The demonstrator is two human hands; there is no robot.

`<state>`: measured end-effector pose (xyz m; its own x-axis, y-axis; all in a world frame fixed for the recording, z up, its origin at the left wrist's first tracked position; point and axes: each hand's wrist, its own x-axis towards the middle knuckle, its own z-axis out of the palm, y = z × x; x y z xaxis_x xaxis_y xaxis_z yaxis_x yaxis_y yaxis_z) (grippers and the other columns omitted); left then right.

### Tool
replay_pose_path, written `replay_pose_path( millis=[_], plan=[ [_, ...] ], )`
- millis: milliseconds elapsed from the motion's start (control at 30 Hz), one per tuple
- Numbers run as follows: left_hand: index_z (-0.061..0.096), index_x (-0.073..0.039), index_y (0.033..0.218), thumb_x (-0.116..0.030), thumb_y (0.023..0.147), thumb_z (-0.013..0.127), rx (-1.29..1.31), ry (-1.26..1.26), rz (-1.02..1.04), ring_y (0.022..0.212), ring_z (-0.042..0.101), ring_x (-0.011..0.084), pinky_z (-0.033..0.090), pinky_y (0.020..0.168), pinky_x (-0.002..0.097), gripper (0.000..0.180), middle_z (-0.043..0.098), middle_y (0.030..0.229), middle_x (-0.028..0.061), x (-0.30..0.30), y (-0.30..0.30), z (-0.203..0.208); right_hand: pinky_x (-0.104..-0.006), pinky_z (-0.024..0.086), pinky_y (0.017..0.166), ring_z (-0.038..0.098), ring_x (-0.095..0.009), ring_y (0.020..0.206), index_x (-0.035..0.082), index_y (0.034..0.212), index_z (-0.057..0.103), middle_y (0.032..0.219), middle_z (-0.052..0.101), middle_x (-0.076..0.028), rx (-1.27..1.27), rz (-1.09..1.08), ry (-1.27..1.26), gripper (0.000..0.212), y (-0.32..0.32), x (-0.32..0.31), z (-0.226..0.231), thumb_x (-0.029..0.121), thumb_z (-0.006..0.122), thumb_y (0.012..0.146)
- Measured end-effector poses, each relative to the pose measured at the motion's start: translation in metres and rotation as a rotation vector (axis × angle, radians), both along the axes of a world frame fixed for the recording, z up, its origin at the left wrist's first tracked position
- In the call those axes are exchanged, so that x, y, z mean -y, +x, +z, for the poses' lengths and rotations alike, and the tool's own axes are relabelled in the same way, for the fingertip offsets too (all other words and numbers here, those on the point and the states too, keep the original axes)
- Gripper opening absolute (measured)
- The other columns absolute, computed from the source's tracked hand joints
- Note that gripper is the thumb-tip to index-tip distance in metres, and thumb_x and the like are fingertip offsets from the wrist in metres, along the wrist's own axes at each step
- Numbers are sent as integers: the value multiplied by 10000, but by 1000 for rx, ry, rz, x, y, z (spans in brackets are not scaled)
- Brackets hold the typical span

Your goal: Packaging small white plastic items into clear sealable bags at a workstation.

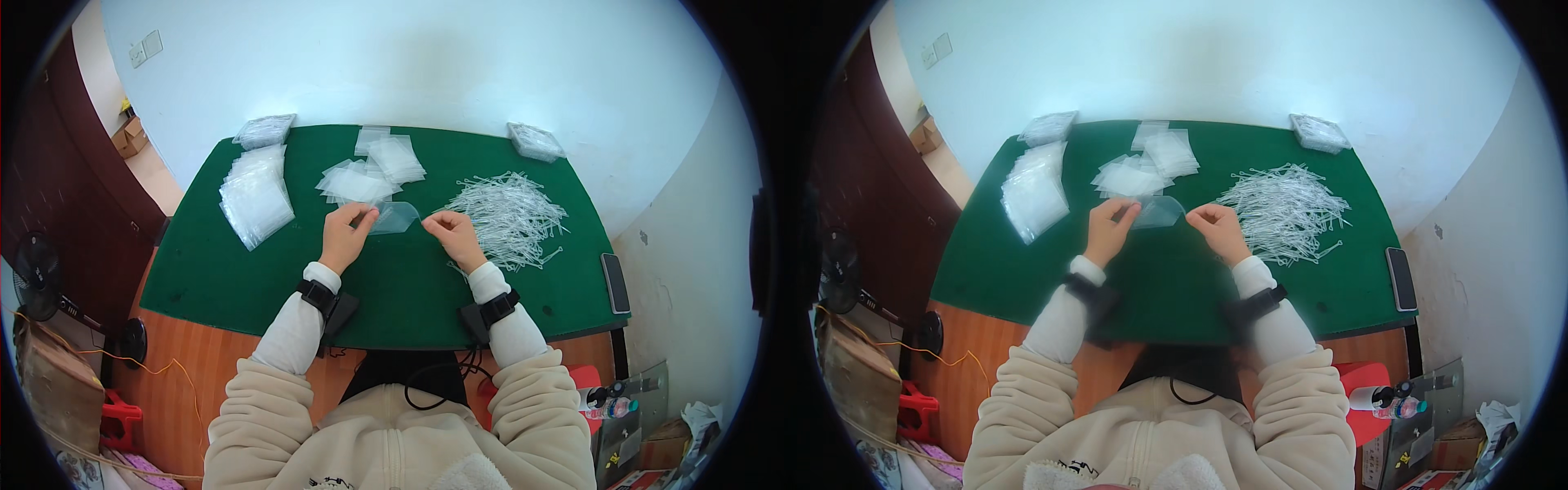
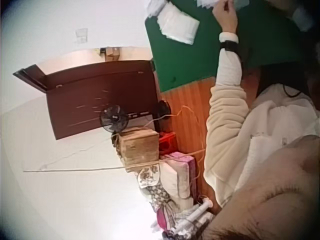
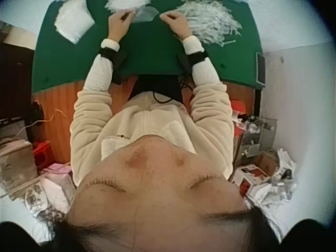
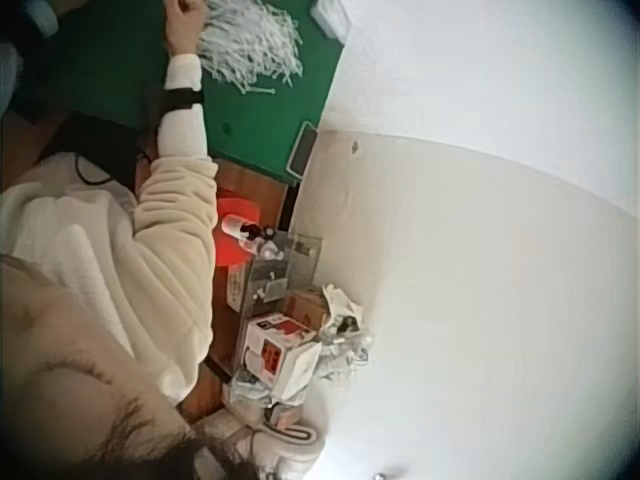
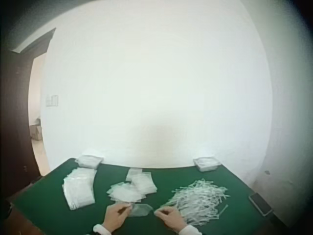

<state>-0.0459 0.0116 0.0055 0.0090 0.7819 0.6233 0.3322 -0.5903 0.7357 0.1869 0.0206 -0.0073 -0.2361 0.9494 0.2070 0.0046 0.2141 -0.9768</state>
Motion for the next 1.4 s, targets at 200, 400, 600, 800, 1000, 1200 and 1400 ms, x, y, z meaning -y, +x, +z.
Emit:
replay_pose_path(
  millis=[200, 400, 600, 800, 1000, 1200, 1400],
  plan=[
    [629, 4, 824, -132, 837, 618, 144, -222, -180, 625, 542, 74, 413, 563, 212, 137, 612, 707, 20, 0, 0, -1, -184, 409, 568, 475, -39, 609, 25, 1107, 563, 820, 580, 3, 98, -163, 155, 332, -6, 4, 6, 116, 647, 799],
    [627, -2, 860, -125, 843, 609, 220, -253, -311, 635, 543, 61, 411, 571, 199, 126, 616, 720, -3, 3, 5, 2, -180, 398, 583, 478, -36, 650, 20, 1039, 580, 837, 580, 17, -83, -205, 73, 260, -13, 10, 14, 132, 637, 812],
    [624, -12, 843, -131, 843, 612, 221, -270, -309, 635, 540, 59, 415, 575, 202, 120, 615, 722, -5, -1, 0, 0, -182, 378, 566, 480, -43, 654, 16, 898, 610, 743, 570, 26, -38, -95, 96, 156, -3, 1, 7, 157, 610, 832],
    [614, -8, 798, -148, 806, 646, -21, -230, -173, 613, 526, 63, 418, 563, 213, 144, 596, 684, 9, 2, -6, -2, -198, 366, 555, 472, -48, 627, 20, 782, 592, 676, 545, 29, 53, -177, 180, 133, -5, -5, -4, 145, 593, 828],
    [618, -19, 817, -168, 792, 654, -164, -311, 0, 652, 524, 58, 425, 592, 211, 155, 601, 687, 15, 2, -66, -2, -200, 365, 544, 463, -41, 595, 17, 760, 588, 649, 534, 31, 119, -219, 248, 125, -1, -6, -7, 127, 595, 818],
    [565, 19, 722, -144, 762, 660, -145, -403, 412, 473, 556, 118, 448, 430, 265, 193, 556, 606, 46, 17, -183, 12, -206, 378, 547, 469, -45, 588, 3, 753, 588, 635, 537, 24, 119, -177, 219, 119, -1, -4, -3, 108, 608, 804],
    [546, 9, 827, -154, 716, 710, -80, -412, 477, 497, 578, 144, 465, 462, 274, 255, 558, 610, 68, 23, -217, 0, -202, 363, 531, 457, -40, 578, 11, 754, 585, 635, 531, 30, 106, -175, 224, 119, -3, -6, -5, 114, 603, 813]
  ],
)
